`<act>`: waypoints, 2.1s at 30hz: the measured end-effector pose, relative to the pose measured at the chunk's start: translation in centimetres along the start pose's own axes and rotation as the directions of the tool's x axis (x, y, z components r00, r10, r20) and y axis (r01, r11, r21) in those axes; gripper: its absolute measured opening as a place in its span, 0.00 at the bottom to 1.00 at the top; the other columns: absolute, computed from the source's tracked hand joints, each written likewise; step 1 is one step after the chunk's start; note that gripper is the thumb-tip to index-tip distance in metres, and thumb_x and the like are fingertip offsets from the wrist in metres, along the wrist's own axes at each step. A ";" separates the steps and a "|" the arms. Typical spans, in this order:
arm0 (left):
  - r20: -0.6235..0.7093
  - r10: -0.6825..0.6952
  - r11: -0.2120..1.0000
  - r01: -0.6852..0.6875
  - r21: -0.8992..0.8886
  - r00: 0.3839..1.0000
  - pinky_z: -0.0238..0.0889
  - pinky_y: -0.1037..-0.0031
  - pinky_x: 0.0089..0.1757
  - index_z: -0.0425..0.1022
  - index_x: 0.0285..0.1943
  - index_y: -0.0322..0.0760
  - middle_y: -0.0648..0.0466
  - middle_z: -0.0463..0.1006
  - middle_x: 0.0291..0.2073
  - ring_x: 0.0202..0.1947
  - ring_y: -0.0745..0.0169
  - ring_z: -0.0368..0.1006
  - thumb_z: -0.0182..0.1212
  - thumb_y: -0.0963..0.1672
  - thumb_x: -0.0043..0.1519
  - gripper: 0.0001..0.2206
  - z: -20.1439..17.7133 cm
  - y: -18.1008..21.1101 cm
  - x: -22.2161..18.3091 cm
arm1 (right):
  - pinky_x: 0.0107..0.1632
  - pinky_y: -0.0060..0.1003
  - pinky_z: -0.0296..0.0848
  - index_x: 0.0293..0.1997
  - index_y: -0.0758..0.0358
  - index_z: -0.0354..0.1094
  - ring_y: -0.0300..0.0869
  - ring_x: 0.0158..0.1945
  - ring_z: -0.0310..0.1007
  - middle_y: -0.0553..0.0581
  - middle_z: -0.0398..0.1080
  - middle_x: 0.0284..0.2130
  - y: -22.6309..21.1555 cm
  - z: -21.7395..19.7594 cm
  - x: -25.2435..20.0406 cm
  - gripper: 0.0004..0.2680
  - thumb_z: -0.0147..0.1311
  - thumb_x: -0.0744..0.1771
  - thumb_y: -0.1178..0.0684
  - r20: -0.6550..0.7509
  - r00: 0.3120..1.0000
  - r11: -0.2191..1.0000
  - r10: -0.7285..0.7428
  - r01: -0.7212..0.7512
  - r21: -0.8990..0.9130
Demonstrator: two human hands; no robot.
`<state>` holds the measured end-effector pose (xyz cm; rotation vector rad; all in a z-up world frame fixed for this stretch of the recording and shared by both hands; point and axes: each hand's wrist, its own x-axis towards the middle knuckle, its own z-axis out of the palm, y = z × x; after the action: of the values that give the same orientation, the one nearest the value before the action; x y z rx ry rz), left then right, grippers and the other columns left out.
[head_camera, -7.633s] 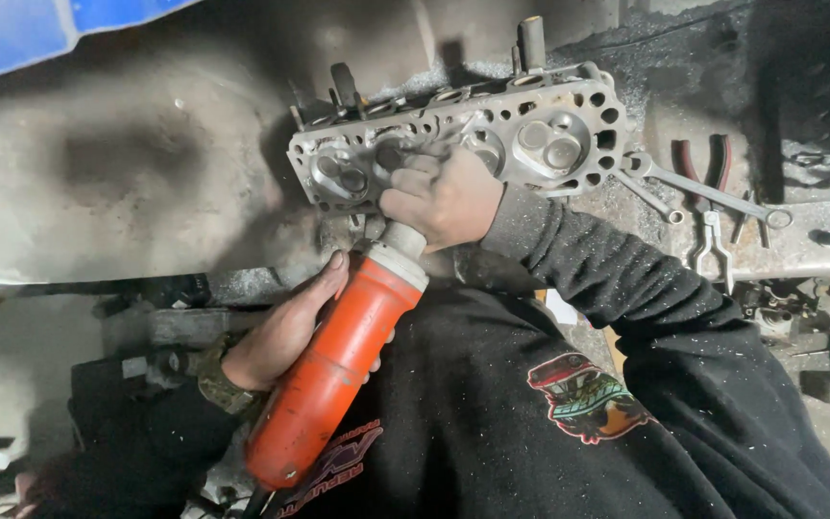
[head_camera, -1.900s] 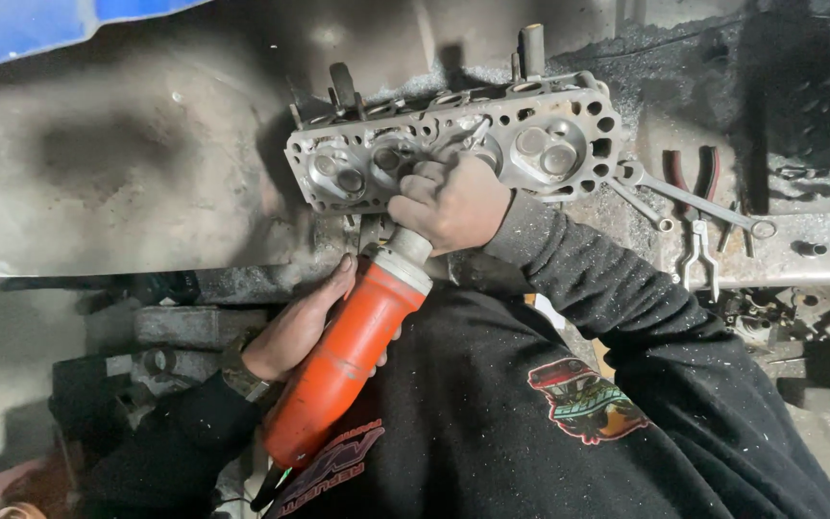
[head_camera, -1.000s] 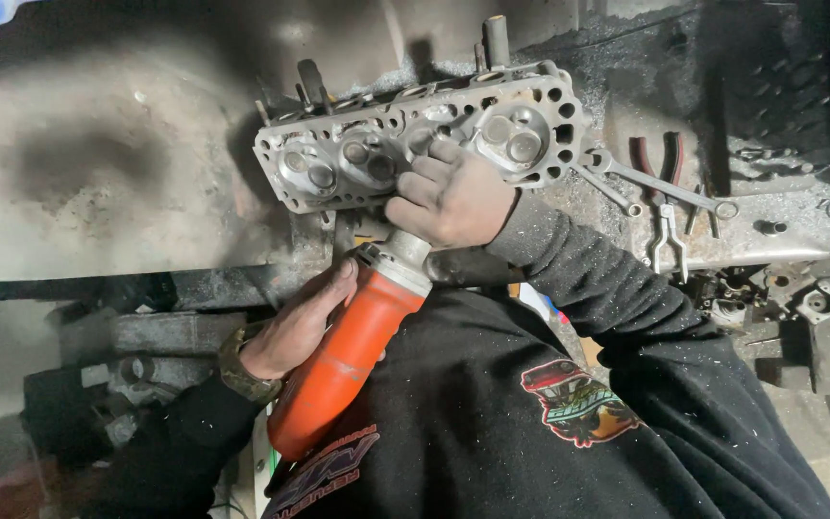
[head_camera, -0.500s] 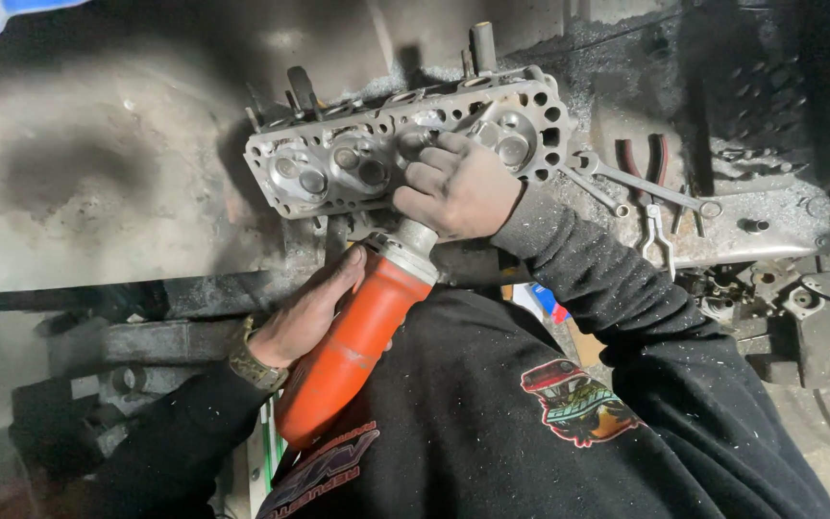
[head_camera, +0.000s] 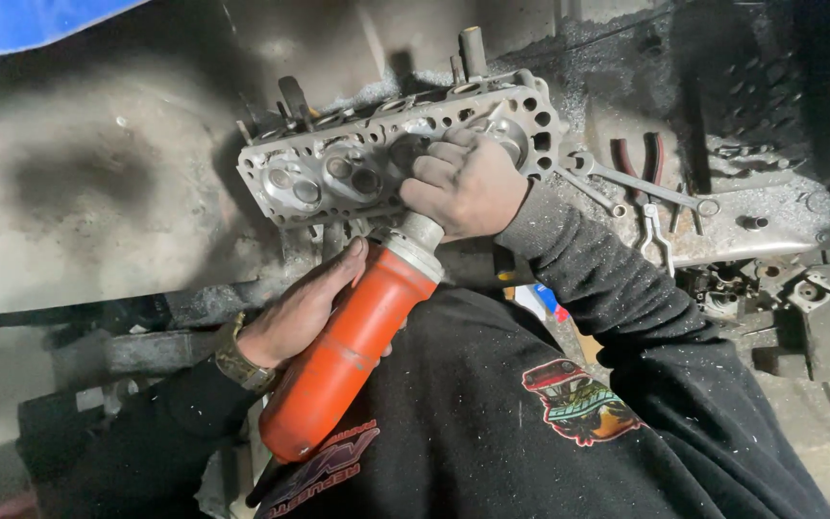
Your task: Grinding and polishing the surface of an engine cylinder head using a power tool.
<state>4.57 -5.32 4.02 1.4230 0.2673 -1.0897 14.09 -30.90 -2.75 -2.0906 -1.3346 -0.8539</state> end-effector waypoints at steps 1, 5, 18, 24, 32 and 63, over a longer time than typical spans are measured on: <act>0.000 -0.002 1.000 0.002 0.002 1.000 0.77 0.68 0.32 0.67 0.60 0.28 0.41 0.80 0.35 0.27 0.55 0.81 0.32 0.58 0.71 0.32 -0.6 -0.7 0.5 | 0.37 0.42 0.68 0.33 0.56 0.62 0.45 0.32 0.69 0.51 0.61 0.27 0.0 -0.1 -0.1 0.10 0.55 0.57 0.47 -0.002 1.000 1.000 0.002 -0.002 0.001; 0.024 0.251 0.947 -0.251 0.201 0.968 0.73 0.64 0.40 0.58 0.68 0.30 0.41 0.75 0.47 0.38 0.52 0.79 0.34 0.57 0.73 0.28 0.3 0.5 0.6 | 0.36 0.42 0.68 0.31 0.55 0.60 0.46 0.31 0.69 0.51 0.60 0.26 0.4 0.2 -1.0 0.11 0.57 0.57 0.45 -0.024 1.000 0.999 0.008 -0.008 -0.032; -0.065 -0.093 0.996 0.093 0.000 0.994 0.75 0.69 0.30 0.74 0.53 0.28 0.45 0.81 0.33 0.25 0.58 0.79 0.32 0.60 0.68 0.34 0.8 1.9 -1.6 | 0.36 0.43 0.70 0.34 0.56 0.62 0.45 0.32 0.71 0.51 0.62 0.27 -0.1 0.8 0.3 0.11 0.58 0.59 0.44 -0.034 0.999 0.999 -0.002 0.003 0.034; -0.106 -0.143 0.987 0.134 -0.088 0.984 0.76 0.67 0.30 0.73 0.55 0.31 0.46 0.81 0.33 0.25 0.57 0.79 0.34 0.60 0.67 0.32 1.7 2.8 -2.0 | 0.39 0.43 0.71 0.36 0.57 0.63 0.46 0.35 0.72 0.53 0.66 0.32 0.0 0.9 0.3 0.12 0.57 0.58 0.45 -0.052 0.999 1.000 -0.008 0.009 0.026; -0.043 -0.113 0.993 0.114 0.013 0.993 0.76 0.67 0.31 0.71 0.56 0.31 0.45 0.81 0.34 0.26 0.57 0.79 0.32 0.60 0.68 0.32 1.5 3.1 -0.8 | 0.36 0.43 0.69 0.33 0.56 0.62 0.46 0.31 0.70 0.52 0.62 0.27 0.6 0.6 -0.7 0.12 0.60 0.59 0.43 -0.008 1.000 1.000 0.027 -0.027 0.015; 0.014 -0.074 0.997 0.074 -0.010 0.997 0.77 0.69 0.35 0.69 0.59 0.29 0.42 0.82 0.33 0.28 0.58 0.81 0.29 0.60 0.69 0.34 1.4 -0.7 0.4 | 0.38 0.42 0.69 0.34 0.55 0.63 0.44 0.33 0.69 0.50 0.60 0.28 0.7 0.0 -1.8 0.09 0.56 0.58 0.47 0.007 1.000 0.999 -0.028 0.028 -0.017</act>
<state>3.68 -6.57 3.57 1.4050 0.3184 -1.1562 14.18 -32.21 -4.16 -2.0938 -1.3673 -0.8734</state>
